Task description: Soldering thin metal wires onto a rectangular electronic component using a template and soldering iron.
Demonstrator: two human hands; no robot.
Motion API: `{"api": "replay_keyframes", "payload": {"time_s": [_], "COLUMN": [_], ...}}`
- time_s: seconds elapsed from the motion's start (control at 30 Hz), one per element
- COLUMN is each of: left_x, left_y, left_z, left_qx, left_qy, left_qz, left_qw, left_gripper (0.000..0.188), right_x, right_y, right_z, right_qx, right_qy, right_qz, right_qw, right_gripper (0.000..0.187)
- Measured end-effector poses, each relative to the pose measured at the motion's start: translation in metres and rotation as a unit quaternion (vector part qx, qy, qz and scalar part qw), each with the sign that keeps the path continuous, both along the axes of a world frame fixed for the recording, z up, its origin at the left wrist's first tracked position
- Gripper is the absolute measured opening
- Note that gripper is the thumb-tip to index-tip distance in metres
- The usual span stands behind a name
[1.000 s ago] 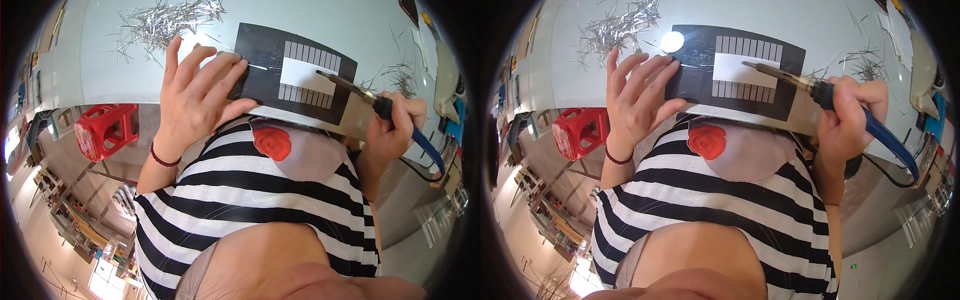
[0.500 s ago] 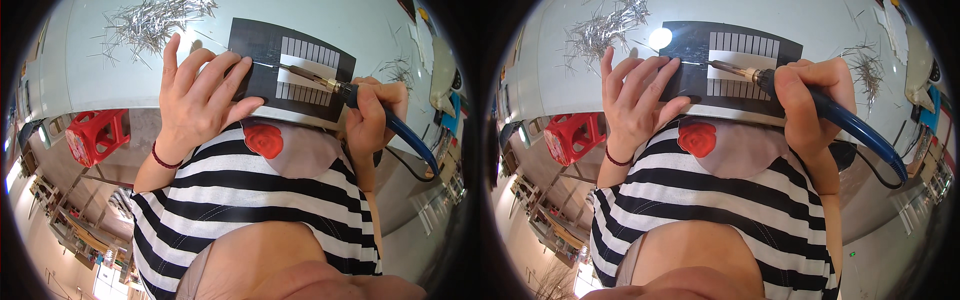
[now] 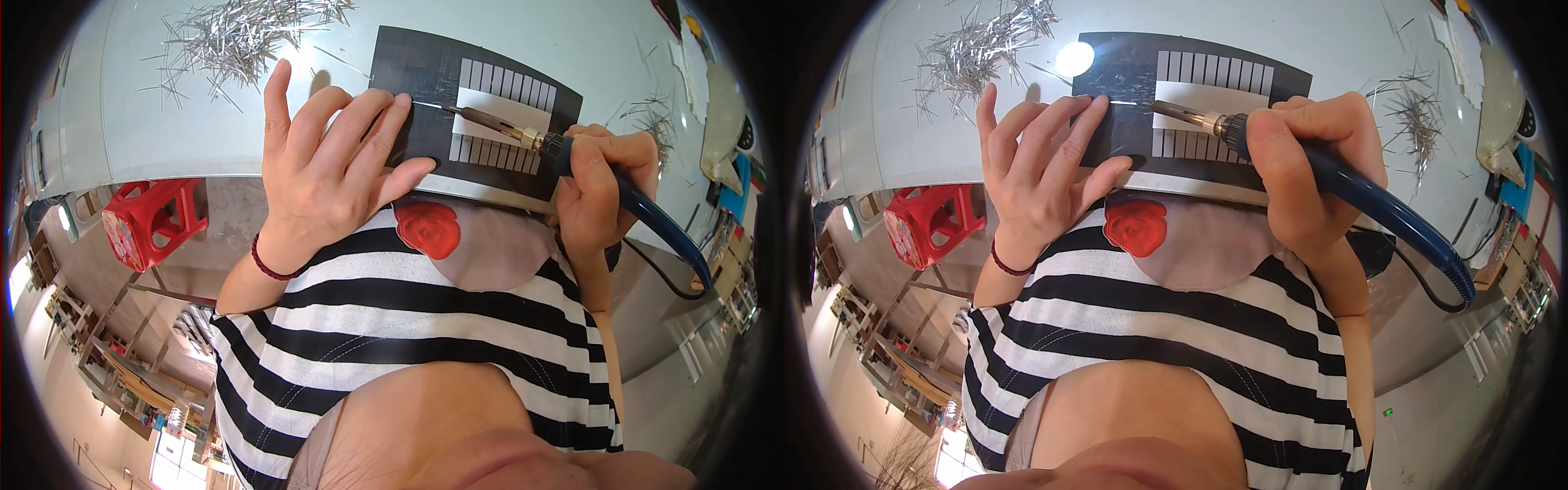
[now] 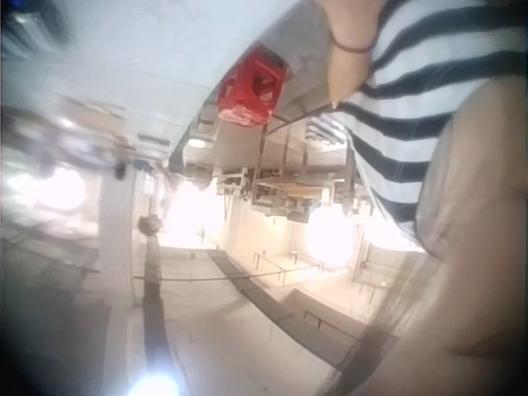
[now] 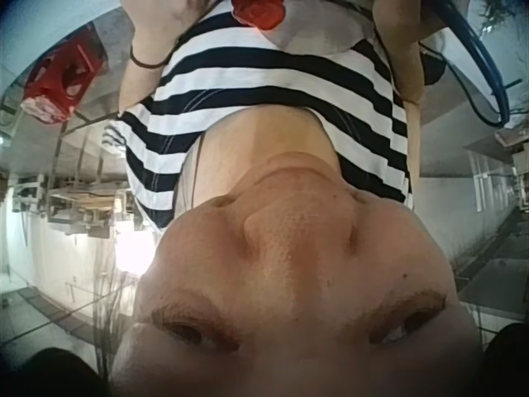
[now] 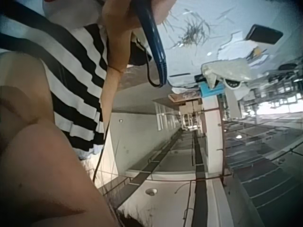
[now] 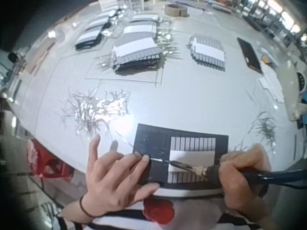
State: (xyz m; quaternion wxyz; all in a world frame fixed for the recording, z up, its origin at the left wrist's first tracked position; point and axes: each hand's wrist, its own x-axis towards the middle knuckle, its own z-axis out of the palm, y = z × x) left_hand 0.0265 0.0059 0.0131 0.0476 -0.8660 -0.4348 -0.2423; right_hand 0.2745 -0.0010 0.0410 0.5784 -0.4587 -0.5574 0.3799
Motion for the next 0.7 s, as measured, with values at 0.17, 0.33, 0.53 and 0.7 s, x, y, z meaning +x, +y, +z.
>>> {"api": "replay_keyframes", "payload": {"time_s": [0.17, 0.33, 0.53, 0.7], "left_x": [-0.0003, 0.0003, 0.0014, 0.0005], "left_y": [0.0005, -0.0012, -0.0020, -0.0023], "left_z": [-0.0003, 0.0007, 0.0010, 0.0003], "left_qx": [0.004, 0.005, 0.004, 0.005], "left_qy": [-0.005, -0.008, -0.011, -0.018], "left_qz": [0.007, 0.017, 0.022, 0.019], "left_qw": [1.000, 1.000, 1.000, 1.000], "left_gripper": [0.046, 0.044, 0.042, 0.041], "right_x": [-0.0034, -0.0032, -0.0052, -0.0054], "right_y": [0.0018, 0.0006, 0.0021, 0.0014], "right_z": [0.0015, -0.0001, -0.0003, 0.0002], "right_qx": [-0.007, 0.003, -0.001, -0.005], "right_qy": [0.006, 0.002, -0.003, 0.022], "right_qz": [0.006, -0.001, -0.006, 0.011], "right_qw": [1.000, 1.000, 1.000, 1.000], "right_gripper": [0.015, 0.016, 0.016, 0.016]}}
